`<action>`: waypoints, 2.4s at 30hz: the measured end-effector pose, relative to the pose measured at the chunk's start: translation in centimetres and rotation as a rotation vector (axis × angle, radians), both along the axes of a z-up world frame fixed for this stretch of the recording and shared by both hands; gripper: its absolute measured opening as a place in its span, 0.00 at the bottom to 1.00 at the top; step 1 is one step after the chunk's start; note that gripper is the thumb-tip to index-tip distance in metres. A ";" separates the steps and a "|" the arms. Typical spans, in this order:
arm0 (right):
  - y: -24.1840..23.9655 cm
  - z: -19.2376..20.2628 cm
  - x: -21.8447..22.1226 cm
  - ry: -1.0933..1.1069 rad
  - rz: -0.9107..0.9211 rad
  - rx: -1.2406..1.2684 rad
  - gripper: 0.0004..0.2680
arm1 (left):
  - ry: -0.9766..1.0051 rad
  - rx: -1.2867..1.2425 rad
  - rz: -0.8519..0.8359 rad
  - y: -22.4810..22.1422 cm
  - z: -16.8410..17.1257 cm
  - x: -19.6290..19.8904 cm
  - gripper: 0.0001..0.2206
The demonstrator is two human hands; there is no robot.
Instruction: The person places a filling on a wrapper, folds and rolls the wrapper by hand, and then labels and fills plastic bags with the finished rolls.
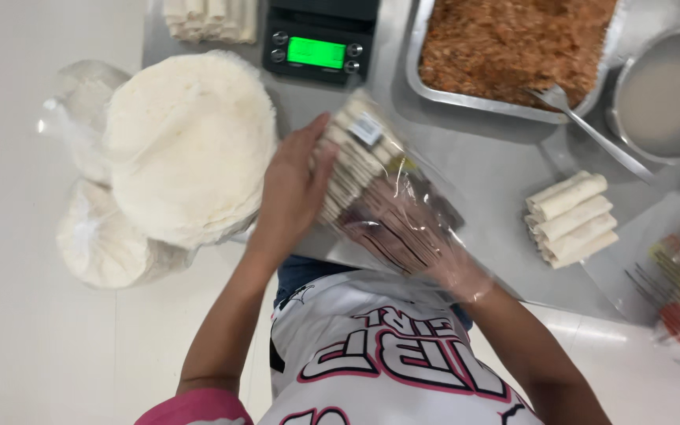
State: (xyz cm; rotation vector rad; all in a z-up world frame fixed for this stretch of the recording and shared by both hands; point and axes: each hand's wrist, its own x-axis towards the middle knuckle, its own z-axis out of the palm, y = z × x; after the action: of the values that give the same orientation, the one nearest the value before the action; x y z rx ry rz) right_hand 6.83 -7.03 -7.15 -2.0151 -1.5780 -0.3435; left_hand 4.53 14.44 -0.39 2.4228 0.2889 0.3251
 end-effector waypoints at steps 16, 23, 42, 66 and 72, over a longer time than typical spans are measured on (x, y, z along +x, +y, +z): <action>-19.9 7.2 3.5 0.992 -1.217 0.164 0.15 | -0.061 -0.147 -0.616 -24.6 -5.7 8.8 0.20; -23.2 3.2 1.9 1.193 -1.090 0.781 0.18 | 0.184 -0.731 -0.477 -24.8 -12.0 12.3 0.21; -21.6 5.5 1.6 1.187 -1.026 1.163 0.22 | -0.117 -0.532 -0.613 -28.1 -0.8 5.4 0.27; -19.6 6.5 2.7 1.472 -0.979 1.315 0.16 | -0.083 -0.639 -0.658 -28.0 -2.3 6.4 0.19; -19.3 7.1 3.1 1.431 -0.984 1.291 0.16 | -0.089 -0.143 -0.574 -26.0 -4.9 10.3 0.17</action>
State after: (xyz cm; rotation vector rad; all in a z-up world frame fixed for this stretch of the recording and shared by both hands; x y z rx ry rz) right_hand 9.94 -26.32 -0.09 -1.1028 0.5415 -0.0900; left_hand 14.87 -11.55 -5.28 2.2243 -0.4068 0.1436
